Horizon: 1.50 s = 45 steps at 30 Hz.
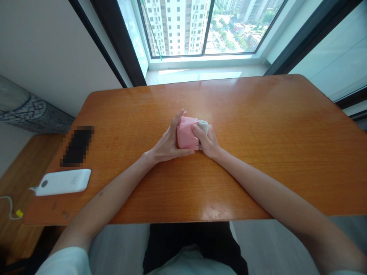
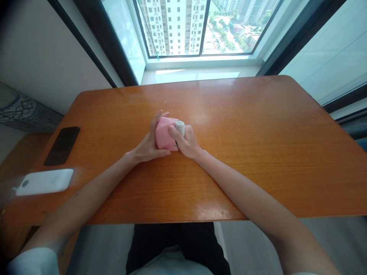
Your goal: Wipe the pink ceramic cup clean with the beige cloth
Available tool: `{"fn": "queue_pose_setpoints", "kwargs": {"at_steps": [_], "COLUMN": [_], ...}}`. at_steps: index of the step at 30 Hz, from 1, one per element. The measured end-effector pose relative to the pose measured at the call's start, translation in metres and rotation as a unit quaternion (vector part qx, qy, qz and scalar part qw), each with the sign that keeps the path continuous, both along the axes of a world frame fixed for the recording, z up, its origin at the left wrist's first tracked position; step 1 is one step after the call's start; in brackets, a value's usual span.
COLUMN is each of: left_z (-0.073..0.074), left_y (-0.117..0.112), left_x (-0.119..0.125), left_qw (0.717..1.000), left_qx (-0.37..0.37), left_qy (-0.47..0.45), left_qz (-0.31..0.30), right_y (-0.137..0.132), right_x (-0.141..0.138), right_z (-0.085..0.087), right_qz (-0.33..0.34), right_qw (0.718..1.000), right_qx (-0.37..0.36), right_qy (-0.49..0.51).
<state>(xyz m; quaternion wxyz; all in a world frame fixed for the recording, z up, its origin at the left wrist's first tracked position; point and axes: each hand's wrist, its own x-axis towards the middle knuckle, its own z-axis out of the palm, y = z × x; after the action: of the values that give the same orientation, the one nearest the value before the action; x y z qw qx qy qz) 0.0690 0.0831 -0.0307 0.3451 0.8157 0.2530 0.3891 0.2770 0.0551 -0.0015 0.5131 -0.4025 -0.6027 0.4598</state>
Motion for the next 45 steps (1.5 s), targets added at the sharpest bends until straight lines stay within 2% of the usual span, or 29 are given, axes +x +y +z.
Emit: {"fn": "queue_pose_setpoints", "kwargs": {"at_steps": [6, 11, 16, 26, 33, 39, 45], "left_z": [0.002, 0.002, 0.002, 0.002, 0.009, 0.017, 0.017], "left_y": [-0.002, -0.003, -0.002, -0.005, -0.009, -0.011, -0.009], "left_x": [0.006, 0.007, 0.005, 0.006, 0.006, 0.007, 0.006], "left_qw": [0.993, 0.991, 0.989, 0.997, 0.994, 0.992, 0.991], "left_qx": [0.115, 0.127, 0.144, 0.066, 0.065, 0.06, -0.024], "left_qy": [0.024, 0.028, 0.033, 0.024, 0.041, 0.048, 0.064], "left_qz": [0.011, 0.013, 0.007, 0.042, 0.082, 0.101, 0.114], "right_y": [0.013, 0.019, 0.02, 0.017, 0.016, 0.015, 0.013], "right_x": [-0.001, 0.001, 0.001, 0.001, 0.001, 0.001, 0.001], "right_z": [-0.004, -0.007, -0.009, -0.012, -0.014, -0.018, -0.016], "right_qz": [-0.013, 0.016, 0.014, 0.016, -0.009, 0.011, -0.006], "right_qw": [0.991, 0.983, 0.98, 0.987, 0.991, 0.99, 0.993], "right_qx": [-0.089, -0.136, -0.141, -0.095, -0.08, -0.105, -0.099], "right_qy": [0.101, 0.122, 0.139, 0.129, 0.106, 0.093, 0.069]}}
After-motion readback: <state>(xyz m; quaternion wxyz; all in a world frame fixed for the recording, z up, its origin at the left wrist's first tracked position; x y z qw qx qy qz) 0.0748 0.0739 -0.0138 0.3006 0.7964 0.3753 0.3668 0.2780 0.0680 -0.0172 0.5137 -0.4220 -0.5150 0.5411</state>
